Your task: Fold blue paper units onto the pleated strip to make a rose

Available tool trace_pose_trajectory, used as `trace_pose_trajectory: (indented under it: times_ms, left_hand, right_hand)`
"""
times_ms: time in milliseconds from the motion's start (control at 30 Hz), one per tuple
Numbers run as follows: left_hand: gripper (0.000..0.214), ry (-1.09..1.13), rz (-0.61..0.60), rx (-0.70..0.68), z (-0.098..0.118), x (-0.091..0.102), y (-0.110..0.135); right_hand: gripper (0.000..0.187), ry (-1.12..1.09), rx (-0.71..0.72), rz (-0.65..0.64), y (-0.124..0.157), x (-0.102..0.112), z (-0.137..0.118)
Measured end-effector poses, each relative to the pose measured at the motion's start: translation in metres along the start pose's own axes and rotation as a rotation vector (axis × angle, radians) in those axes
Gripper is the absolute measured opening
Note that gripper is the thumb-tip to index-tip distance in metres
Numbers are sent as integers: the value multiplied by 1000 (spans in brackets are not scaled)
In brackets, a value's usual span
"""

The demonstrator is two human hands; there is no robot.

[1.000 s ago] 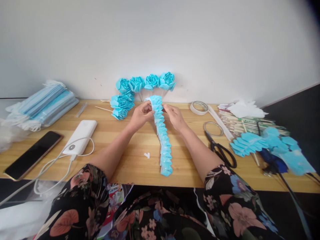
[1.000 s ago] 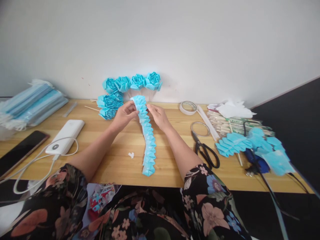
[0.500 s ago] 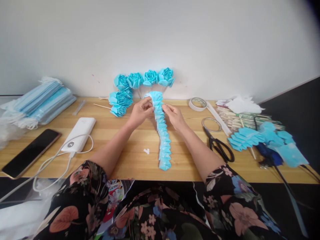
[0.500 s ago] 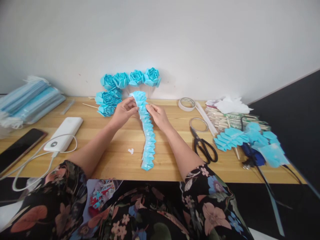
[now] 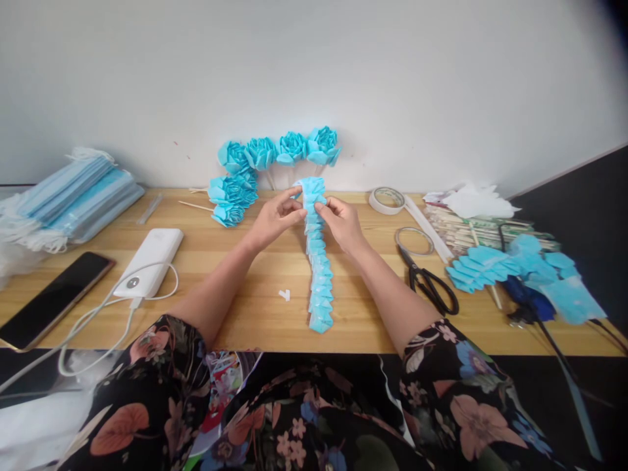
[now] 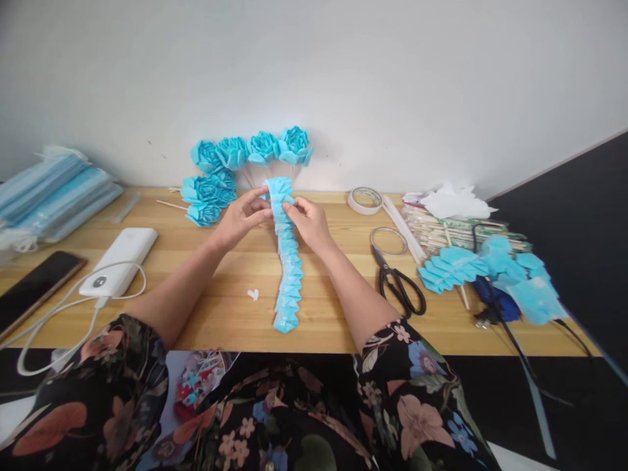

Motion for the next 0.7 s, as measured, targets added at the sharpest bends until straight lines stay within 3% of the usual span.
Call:
trace_pose_trajectory:
  times_ms: [133,233,367,467,700]
  left_hand:
    - [66,-29,-44,-5,-3,-4,0]
    - [64,10,-9,-41,-9,-4,-2]
    - [66,105,56,-58,-14,1,-4]
    - [65,114,75,-61,-15,3,-5]
    - [61,95,98,-84,-19,5,-7]
  right_hand:
    - [44,50,31,-1,0,0,1]
    - [49,12,57,6,-2,0,3]
    - [49,-107,24,-90,-1,-2,3]
    - [43,-79,-20,-132,0,-3,3]
    - [42,18,-11,-63,2,-3,5]
Point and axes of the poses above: each hand's wrist, its own y-axis away from the middle knuckle, its own x-axis out of the back of the hand, z = x × y, the point moved 1 cm from there along -y, towards the middle knuckle, and after that the axes turned 5 degrees about y, right-handed, at the moved point
